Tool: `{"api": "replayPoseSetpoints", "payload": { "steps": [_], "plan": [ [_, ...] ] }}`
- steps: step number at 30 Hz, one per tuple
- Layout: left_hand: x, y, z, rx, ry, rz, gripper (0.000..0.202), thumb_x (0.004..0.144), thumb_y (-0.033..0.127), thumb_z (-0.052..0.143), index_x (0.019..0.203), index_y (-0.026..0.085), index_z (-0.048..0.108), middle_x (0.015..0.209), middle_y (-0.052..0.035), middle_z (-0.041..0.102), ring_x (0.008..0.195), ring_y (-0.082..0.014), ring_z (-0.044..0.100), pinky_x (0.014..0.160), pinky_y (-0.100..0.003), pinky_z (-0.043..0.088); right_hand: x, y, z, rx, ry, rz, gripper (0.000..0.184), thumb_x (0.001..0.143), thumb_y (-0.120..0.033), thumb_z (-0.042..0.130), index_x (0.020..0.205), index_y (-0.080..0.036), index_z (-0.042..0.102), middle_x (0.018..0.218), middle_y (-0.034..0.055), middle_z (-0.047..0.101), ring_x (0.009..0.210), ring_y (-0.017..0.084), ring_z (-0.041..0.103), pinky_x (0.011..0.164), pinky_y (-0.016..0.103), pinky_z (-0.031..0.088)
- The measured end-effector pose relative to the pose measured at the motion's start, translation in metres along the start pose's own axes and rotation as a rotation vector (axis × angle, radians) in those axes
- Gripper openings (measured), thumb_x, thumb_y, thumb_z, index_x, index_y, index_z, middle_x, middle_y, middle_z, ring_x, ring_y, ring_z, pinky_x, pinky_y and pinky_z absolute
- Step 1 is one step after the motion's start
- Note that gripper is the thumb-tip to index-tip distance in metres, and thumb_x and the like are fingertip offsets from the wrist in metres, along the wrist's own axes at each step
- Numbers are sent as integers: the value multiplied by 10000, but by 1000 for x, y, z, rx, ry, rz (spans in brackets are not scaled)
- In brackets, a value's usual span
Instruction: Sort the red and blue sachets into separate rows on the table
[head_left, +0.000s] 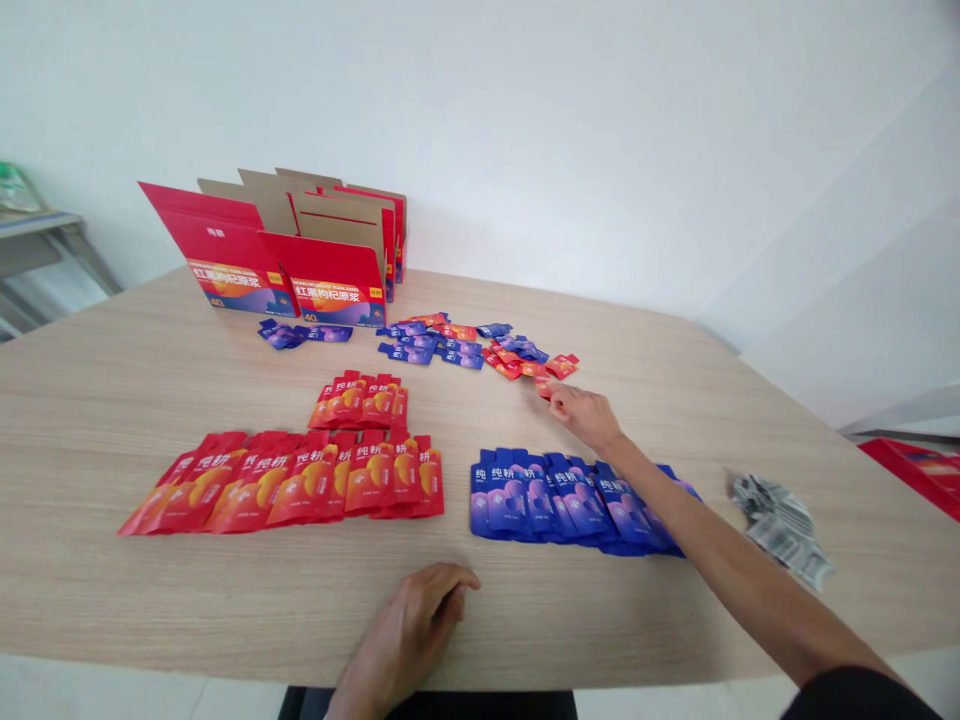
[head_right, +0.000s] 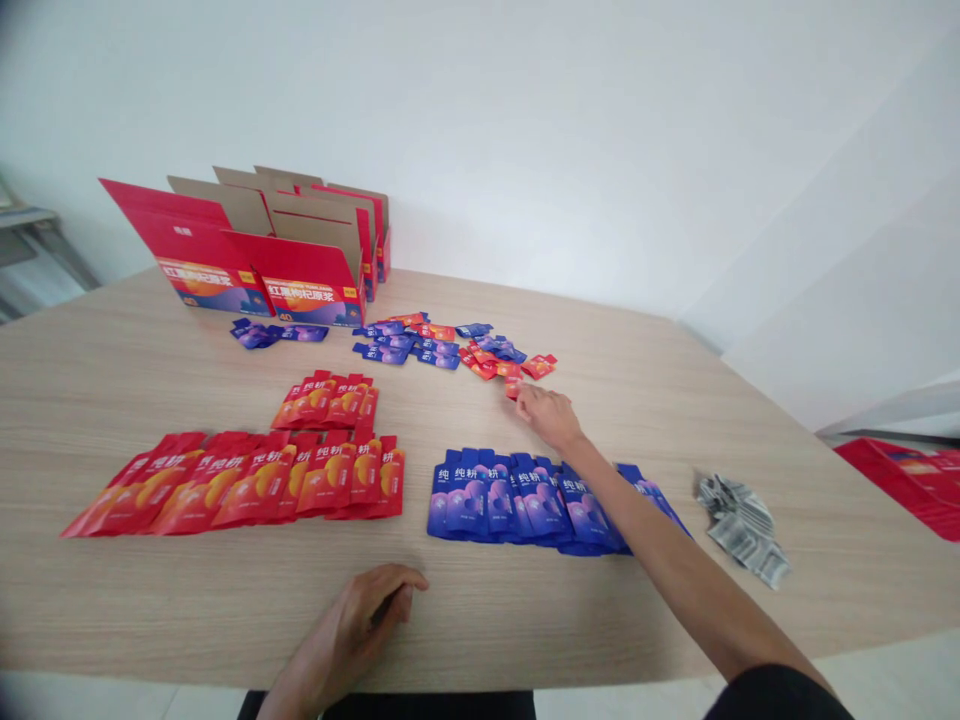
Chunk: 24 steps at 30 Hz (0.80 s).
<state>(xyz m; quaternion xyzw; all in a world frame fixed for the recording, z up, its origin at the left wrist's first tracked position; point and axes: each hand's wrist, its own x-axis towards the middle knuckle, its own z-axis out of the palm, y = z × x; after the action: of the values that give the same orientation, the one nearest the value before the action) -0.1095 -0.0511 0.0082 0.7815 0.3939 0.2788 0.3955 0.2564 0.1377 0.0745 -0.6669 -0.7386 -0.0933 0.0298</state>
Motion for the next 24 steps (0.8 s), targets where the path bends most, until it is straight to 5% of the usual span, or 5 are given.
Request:
{"api": "replayPoseSetpoints", "payload": {
  "steps": [5, 10, 14, 20, 24],
  "plan": [
    [-1, -2, 0, 8, 0, -27, 273, 1052, 265, 461, 1122, 257, 725, 959, -22, 768, 893, -169, 735, 942, -294, 582, 24, -89, 15, 149, -7, -391, 317, 1024, -153, 493, 1296, -128, 655, 1415, 203, 666, 1321, 300, 640, 1098, 416, 507],
    [-1, 2, -1, 4, -17, -37, 276, 1051, 234, 448, 1107, 246, 717, 911, -18, 752, 871, -168, 730, 912, -286, 579, 55, -150, 29, 69, -132, -638, 289, 1041, -147, 464, 1236, -113, 675, 1206, 202, 753, 1104, 292, 739, 926, 406, 596],
    [-1, 4, -1, -14, 15, -17, 253, 1024, 174, 486, 1109, 245, 713, 1002, -26, 778, 953, -171, 738, 943, -283, 571, 70, -160, 35, 227, -87, -714, 262, 1042, -288, 557, 1211, -158, 708, 1308, 176, 717, 1210, 293, 688, 1029, 439, 561],
    [-1, 4, 2, -12, -2, -6, 252, 1001, 131, 511, 1104, 240, 714, 977, -17, 777, 906, -162, 734, 925, -277, 573, 79, -149, 53, 462, -76, -472, 606, 963, -532, 675, 1454, -182, 617, 1603, 201, 483, 1482, 352, 469, 1217, 551, 396],
    [-1, 2, 4, -41, 3, 0, 273, 1001, 115, 501, 1114, 250, 710, 1027, -10, 784, 970, -162, 740, 927, -259, 556, 83, -153, 68, 565, -113, -588, 640, 932, -538, 720, 1459, -188, 618, 1590, 209, 499, 1486, 344, 468, 1222, 551, 382]
  ]
}}
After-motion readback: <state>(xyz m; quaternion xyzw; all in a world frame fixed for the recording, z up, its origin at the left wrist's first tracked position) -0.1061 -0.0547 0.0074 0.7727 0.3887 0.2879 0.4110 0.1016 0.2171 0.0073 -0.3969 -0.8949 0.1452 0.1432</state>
